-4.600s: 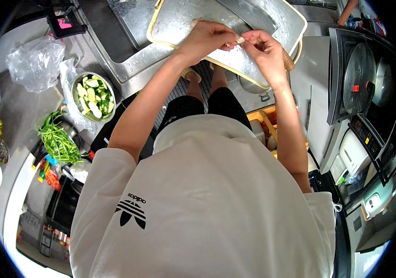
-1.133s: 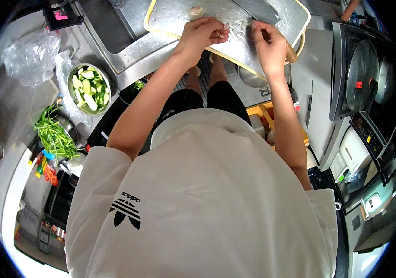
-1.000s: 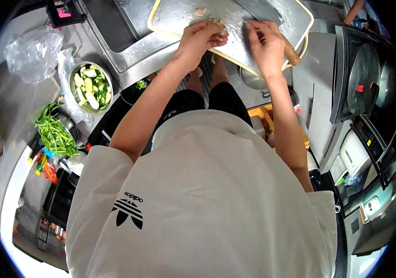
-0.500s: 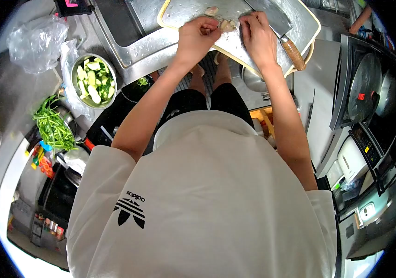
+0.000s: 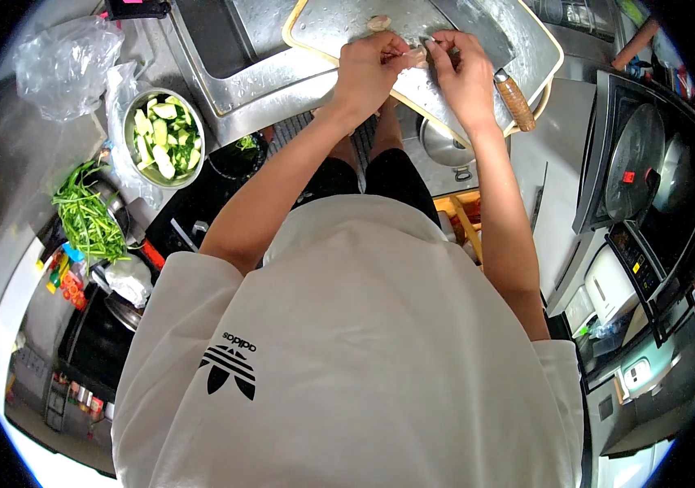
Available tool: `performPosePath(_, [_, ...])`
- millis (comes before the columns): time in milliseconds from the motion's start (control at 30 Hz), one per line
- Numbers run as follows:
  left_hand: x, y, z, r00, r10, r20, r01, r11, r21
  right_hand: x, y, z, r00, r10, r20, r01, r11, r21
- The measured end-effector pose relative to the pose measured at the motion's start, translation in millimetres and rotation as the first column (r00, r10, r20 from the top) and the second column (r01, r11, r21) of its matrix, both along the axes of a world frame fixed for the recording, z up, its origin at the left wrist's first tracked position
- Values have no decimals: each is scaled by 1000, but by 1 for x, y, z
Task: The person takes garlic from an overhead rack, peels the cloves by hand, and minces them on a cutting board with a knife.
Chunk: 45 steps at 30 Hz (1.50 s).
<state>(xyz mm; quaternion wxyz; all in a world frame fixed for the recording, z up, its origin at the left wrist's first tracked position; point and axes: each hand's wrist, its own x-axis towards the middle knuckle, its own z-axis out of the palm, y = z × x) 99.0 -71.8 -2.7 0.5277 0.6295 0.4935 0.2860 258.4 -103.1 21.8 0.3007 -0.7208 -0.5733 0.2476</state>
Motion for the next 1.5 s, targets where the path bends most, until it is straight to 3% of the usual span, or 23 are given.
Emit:
performPosePath(33, [0, 0, -1, 1000, 1, 1, -1, 1000, 0, -1, -2, 4, 992, -23, -128, 25, 1000, 11])
performPosePath(100, [1, 0, -2, 965, 111, 240, -56, 973, -225, 1, -9, 10, 982, -8, -191, 2, 999, -32])
performPosePath(167, [3, 0, -3, 958, 129, 257, -76, 975, -208, 2, -13, 12, 968, 4, -250, -23, 997, -74])
performPosePath(233, [7, 1, -2, 951, 145, 274, -95, 977, -190, 1, -18, 10, 894, -96, -438, 39, 990, -138])
performPosePath(300, [12, 0, 0, 930, 231, 288, -166, 958, -232, 0, -20, 10, 888, -93, -451, 47, 993, -112])
performPosePath(433, [15, 3, 5, 949, 216, 231, -163, 960, -228, 2, -24, 5, 812, -153, -563, 114, 988, -105])
performPosePath(500, [14, 4, 8, 915, 217, 341, -51, 899, -436, 9, -23, 5, 757, -186, -627, 120, 982, -147])
performPosePath(567, [14, 5, 12, 909, 237, 344, -30, 859, -511, 11, -23, 6, 670, -229, -707, 132, 973, -190])
performPosePath(700, [15, 6, 7, 835, 358, 419, 31, 729, -684, 11, -21, 9, 649, -230, -725, 137, 973, -186])
performPosePath(867, [14, 5, 1, 801, 384, 460, 49, 723, -689, 19, -18, 5, 473, -272, -838, 53, 958, -281])
performPosePath(1167, [15, 5, 1, 822, 347, 452, 62, 734, -676, 29, -16, 3, 339, -348, -874, -43, 922, -384])
performPosePath(1200, [15, 5, 1, 824, 358, 439, 58, 719, -693, 28, -17, 5, 340, -349, -873, -42, 922, -385])
performPosePath(1267, [17, 4, 3, 841, 370, 394, 0, 728, -685, 23, -17, 10, 600, -240, -763, -4, 953, -302])
performPosePath(1300, [19, 4, 4, 856, 384, 346, -59, 737, -673, 20, -17, 11, 600, -239, -764, -4, 954, -301])
performPosePath(1333, [21, 3, 5, 856, 384, 346, -59, 737, -673, 18, -18, 12, 822, -83, -563, -1, 989, -147])
performPosePath(1367, [23, 2, 6, 845, 429, 321, -122, 738, -664, 16, -18, 13, 958, 46, -283, -47, 999, 3])
performPosePath(1400, [25, 1, 7, 829, 473, 298, -185, 736, -652, 14, -19, 16, 958, 46, -283, -47, 999, 5])
performPosePath(1500, [26, -2, 6, 807, 471, 356, -143, 740, -657, 12, -22, 20, 969, 47, -241, -39, 998, 39])
